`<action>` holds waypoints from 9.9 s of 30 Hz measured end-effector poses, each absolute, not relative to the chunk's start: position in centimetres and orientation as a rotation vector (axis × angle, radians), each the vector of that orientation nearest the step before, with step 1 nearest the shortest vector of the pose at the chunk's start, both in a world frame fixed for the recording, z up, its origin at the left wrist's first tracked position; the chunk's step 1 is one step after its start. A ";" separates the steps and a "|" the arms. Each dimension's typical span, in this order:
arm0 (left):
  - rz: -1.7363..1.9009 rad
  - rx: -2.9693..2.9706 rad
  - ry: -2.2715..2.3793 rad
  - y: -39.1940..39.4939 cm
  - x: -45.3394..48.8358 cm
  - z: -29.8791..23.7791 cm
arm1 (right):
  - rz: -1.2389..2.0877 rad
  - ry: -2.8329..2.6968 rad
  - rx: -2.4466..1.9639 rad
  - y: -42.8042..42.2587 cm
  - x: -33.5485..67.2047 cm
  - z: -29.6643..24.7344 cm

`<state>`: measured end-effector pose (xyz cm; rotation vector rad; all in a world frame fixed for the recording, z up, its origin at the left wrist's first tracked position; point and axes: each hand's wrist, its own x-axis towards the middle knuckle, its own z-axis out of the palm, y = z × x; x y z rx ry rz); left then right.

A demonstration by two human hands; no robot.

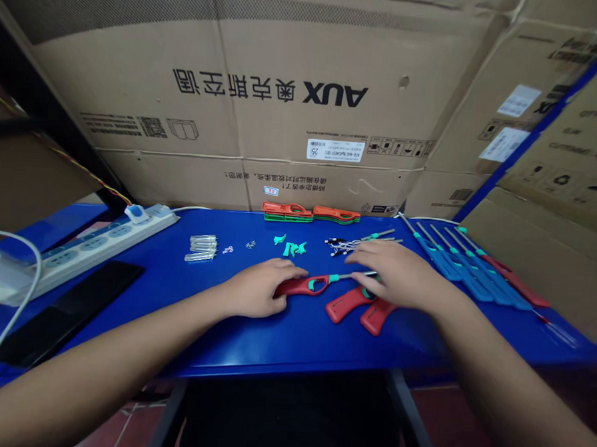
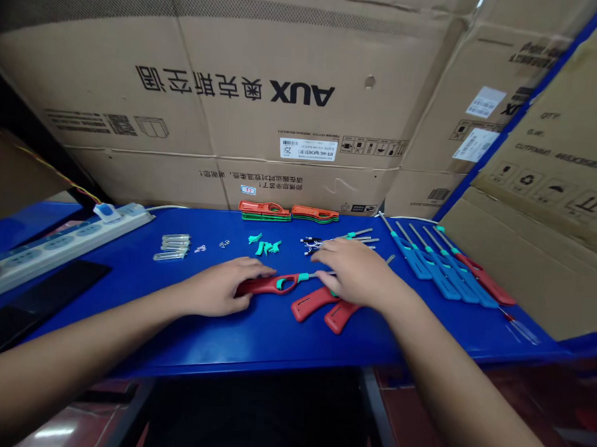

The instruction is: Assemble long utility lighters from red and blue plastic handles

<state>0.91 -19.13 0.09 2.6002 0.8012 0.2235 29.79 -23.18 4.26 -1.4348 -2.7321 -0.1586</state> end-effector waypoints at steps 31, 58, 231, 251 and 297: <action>0.084 2.894 0.971 -19.8 -0.8 1.9 | -0.053 -2.927 -1.200 -19.6 25.2 2.4; 0.242 2.778 1.066 -19.8 -3.7 4.2 | -0.628 -2.974 -1.217 -18.4 28.3 4.3; 0.399 2.677 0.932 -17.3 -2.9 0.2 | 0.366 -2.777 -0.786 -18.5 22.3 -0.4; 0.890 2.598 0.983 -16.9 -5.4 3.5 | 0.294 -2.421 -1.076 -19.1 20.2 0.5; 0.312 2.724 1.543 -17.4 -14.9 -1.1 | -0.289 -2.949 -0.955 -11.3 8.4 1.0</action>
